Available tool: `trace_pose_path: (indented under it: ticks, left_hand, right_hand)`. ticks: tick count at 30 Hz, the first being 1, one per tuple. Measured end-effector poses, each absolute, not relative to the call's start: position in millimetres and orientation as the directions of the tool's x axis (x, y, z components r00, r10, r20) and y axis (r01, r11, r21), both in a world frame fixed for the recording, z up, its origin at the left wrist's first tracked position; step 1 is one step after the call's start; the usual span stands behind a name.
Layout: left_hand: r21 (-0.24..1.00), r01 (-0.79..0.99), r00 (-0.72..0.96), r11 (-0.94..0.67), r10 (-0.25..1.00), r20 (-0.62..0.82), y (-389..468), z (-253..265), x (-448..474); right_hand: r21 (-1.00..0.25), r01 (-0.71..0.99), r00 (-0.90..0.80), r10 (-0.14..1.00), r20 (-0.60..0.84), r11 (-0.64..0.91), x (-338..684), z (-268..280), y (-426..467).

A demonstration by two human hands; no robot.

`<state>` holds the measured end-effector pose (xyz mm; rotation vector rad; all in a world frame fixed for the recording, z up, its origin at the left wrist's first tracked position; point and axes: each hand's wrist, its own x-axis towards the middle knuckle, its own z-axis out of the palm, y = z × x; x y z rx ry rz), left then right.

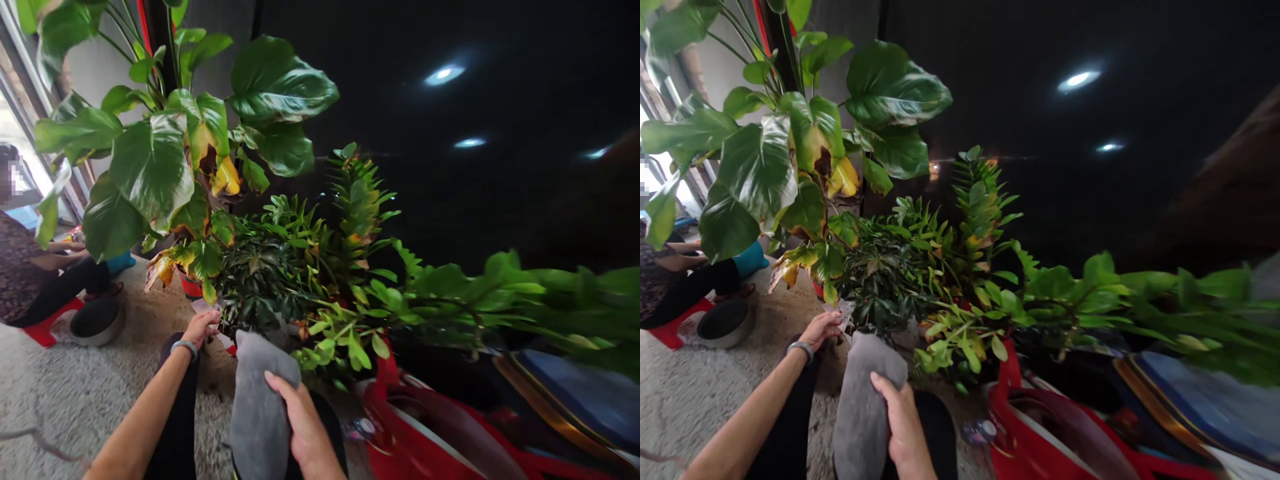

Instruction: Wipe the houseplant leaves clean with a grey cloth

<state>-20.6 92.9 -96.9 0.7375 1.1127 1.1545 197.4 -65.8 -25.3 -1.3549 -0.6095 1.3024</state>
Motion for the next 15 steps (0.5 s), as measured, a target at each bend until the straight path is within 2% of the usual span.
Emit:
trace_pose_path:
  ticks: [2, 5, 7, 9, 11, 13, 15]
  left_hand:
    - [0.901, -0.385, 0.013, 0.2, 0.977, -0.211, 88, -93, -7]
    - [0.887, -0.44, 0.048, 0.142, 0.99, -0.134, 84, -84, 14]
    - [0.884, -0.439, 0.122, 0.16, 0.985, -0.118, 85, -79, 25]
    - [0.887, -0.413, 0.194, 0.21, 0.971, -0.139, 86, -79, 30]
    - [0.89, -0.377, 0.226, 0.257, 0.957, -0.181, 87, -85, 32]
    - [0.889, -0.353, 0.22, 0.291, 0.95, -0.224, 88, -95, 29]
    - [0.881, -0.343, 0.193, 0.325, 0.943, -0.273, 88, -104, 26]
  right_hand:
    - [-0.899, -0.394, 0.305, 0.896, -0.324, -0.191, 210, 6, -54]
    - [-0.885, -0.461, 0.488, 0.852, -0.192, 0.065, 222, 51, -15]
    - [-0.859, -0.501, 0.523, 0.828, -0.201, 0.108, 218, 60, 8]
    - [-0.833, -0.553, 0.431, 0.857, -0.283, 0.002, 207, 45, 14]
    - [-0.811, -0.559, 0.266, 0.888, -0.375, -0.175, 191, 15, -1]
    - [-0.802, -0.5, 0.127, 0.888, -0.441, -0.327, 179, -15, -30]
    - [-0.833, -0.402, 0.121, 0.88, -0.459, -0.379, 175, -31, -60]
